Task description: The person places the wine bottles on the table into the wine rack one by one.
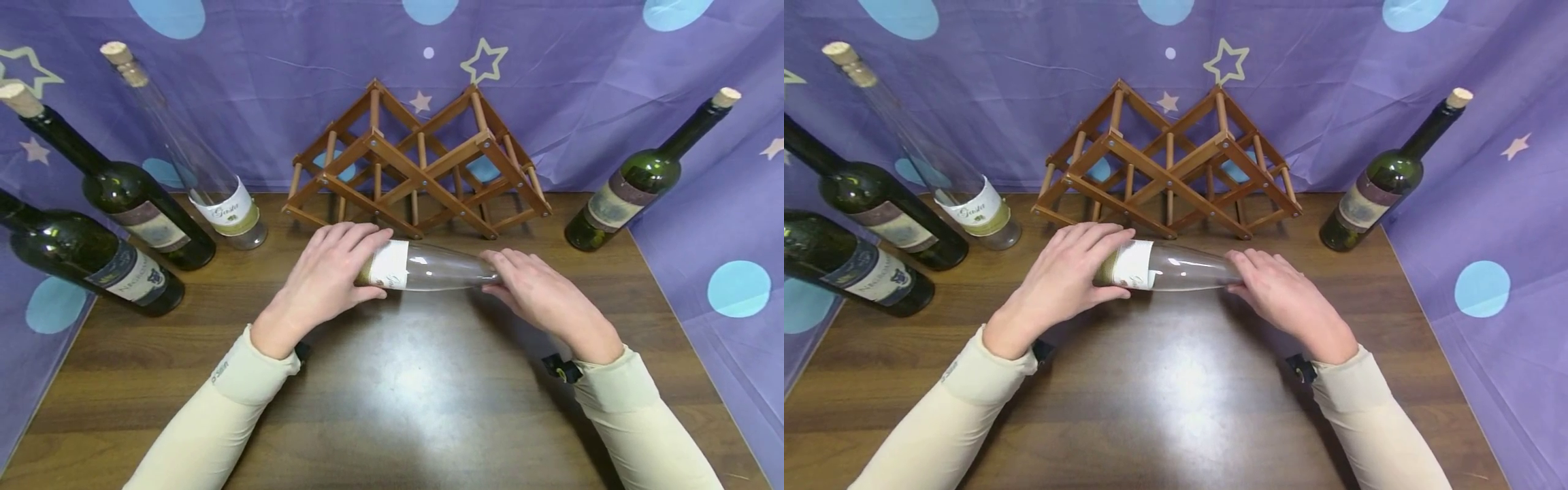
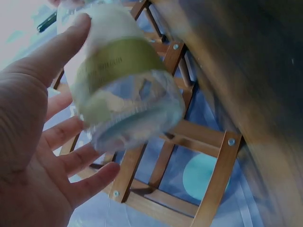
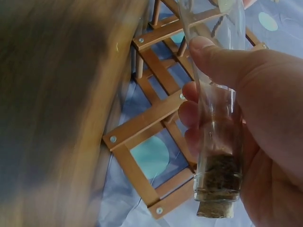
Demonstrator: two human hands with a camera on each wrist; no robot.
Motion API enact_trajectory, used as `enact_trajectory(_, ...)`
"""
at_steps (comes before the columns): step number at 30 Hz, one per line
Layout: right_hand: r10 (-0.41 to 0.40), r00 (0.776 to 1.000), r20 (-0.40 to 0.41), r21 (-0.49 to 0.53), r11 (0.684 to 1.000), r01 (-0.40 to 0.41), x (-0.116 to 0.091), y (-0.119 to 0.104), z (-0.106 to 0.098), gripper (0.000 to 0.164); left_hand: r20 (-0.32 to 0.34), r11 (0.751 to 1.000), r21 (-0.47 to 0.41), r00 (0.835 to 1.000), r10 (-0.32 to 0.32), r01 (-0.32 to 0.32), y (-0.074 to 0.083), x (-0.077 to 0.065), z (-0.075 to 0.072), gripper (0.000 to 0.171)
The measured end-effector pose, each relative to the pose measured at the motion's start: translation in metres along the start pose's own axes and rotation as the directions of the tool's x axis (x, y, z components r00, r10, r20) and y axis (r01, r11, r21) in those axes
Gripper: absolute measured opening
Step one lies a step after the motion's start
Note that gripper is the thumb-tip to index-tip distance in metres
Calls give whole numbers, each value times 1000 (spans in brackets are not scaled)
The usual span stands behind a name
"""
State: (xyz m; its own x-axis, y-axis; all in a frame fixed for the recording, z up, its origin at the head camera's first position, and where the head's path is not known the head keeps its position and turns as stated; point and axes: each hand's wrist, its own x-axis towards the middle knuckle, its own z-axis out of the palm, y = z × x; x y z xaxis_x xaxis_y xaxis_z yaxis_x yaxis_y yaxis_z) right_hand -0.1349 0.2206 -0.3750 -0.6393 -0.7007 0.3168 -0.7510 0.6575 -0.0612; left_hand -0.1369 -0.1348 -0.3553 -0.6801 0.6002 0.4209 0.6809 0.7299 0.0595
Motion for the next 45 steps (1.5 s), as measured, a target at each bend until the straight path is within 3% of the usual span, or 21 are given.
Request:
enact_trajectory(7, 48, 999, 16, 24, 999, -48, -16, 4, -6, 52, -156, 996, -75, 986, -54, 43, -10, -3, -10, 78)
enact_trajectory(15, 71, 997, 11, 56, 996, -71, -32, 13, -12, 52, -337, 988, -119, 933, -129, 93, -25, -2, -17, 62)
enact_trajectory(27, 102, 995, -18, 123, 987, -99, -57, 22, -21, 51, -381, 967, -161, 891, -245, 197, -51, -6, -12, 58)
enact_trajectory(35, 142, 989, -32, 107, 985, -138, -78, 26, -28, 50, -405, 942, -199, 852, -331, 271, -73, -8, -3, 57)
enact_trajectory(45, 261, 965, -26, 78, 963, -259, -109, 30, -33, 49, -367, 920, -235, 848, -381, 312, -90, -9, 11, 52)
